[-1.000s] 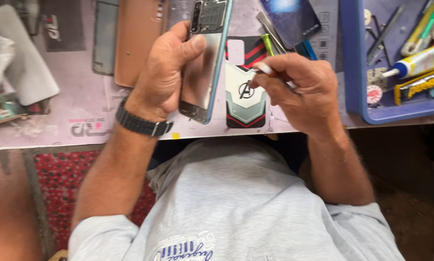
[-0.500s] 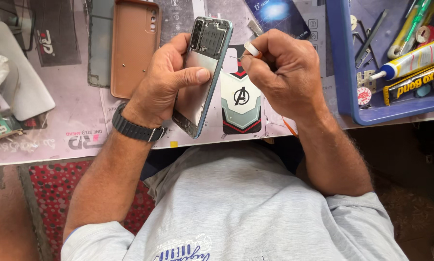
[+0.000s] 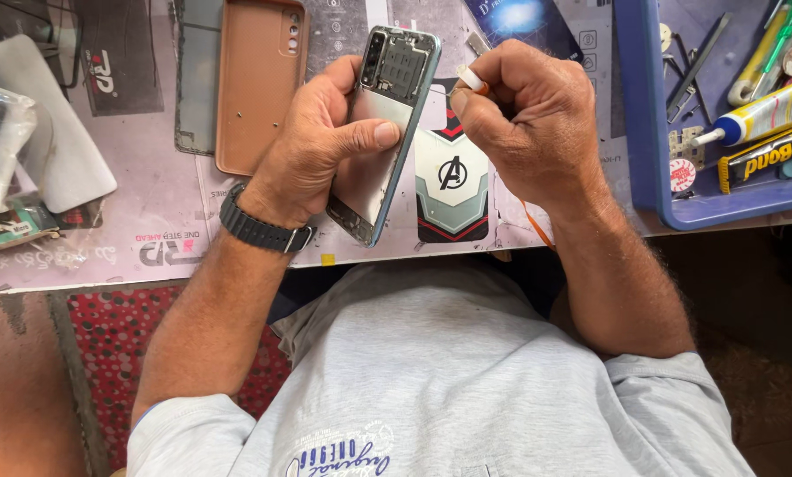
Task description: The person uses a metal prying tool to separate the back cover of a smartphone, then removes the cover to expose the internal components. They use a screwdriver to unscrew and remove a metal bracket near the camera module, then connect a charging cable to the device to test functionality.
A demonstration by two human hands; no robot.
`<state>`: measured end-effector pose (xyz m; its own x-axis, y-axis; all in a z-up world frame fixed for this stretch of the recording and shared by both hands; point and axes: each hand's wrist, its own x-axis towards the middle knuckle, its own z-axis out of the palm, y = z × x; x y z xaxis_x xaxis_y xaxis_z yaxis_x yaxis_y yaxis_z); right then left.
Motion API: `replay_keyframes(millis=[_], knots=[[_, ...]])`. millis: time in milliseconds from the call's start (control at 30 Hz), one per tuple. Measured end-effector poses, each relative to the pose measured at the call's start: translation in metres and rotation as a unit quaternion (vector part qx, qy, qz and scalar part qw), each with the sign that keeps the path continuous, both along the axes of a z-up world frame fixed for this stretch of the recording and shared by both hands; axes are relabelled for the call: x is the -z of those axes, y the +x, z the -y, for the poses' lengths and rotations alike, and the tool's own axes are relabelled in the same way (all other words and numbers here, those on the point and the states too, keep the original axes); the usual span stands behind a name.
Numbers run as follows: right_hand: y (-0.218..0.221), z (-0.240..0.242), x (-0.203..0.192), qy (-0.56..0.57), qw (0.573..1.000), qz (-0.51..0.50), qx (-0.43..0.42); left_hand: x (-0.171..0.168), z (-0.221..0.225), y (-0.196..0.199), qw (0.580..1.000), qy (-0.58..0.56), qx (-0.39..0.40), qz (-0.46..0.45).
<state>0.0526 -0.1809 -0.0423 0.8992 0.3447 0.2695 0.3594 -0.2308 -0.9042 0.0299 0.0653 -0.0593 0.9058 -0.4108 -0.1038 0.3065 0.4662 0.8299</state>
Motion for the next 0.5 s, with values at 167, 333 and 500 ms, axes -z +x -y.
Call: replay_keyframes(millis=[167,333,500], knots=[[0.0011,-0.0001,0.0,-0.023,1.0,0.0,0.01,-0.0012,0.0014,0.0015,1.0,0.005,-0.005,0.005],[0.0013,-0.0003,0.0003,-0.028,1.0,0.008,0.01,0.0003,0.0013,0.0009,1.0,0.025,-0.01,0.015],[0.0004,-0.0016,-0.001,-0.026,1.0,0.001,0.013,0.0007,0.0013,0.0004,0.999,0.032,-0.013,0.022]])
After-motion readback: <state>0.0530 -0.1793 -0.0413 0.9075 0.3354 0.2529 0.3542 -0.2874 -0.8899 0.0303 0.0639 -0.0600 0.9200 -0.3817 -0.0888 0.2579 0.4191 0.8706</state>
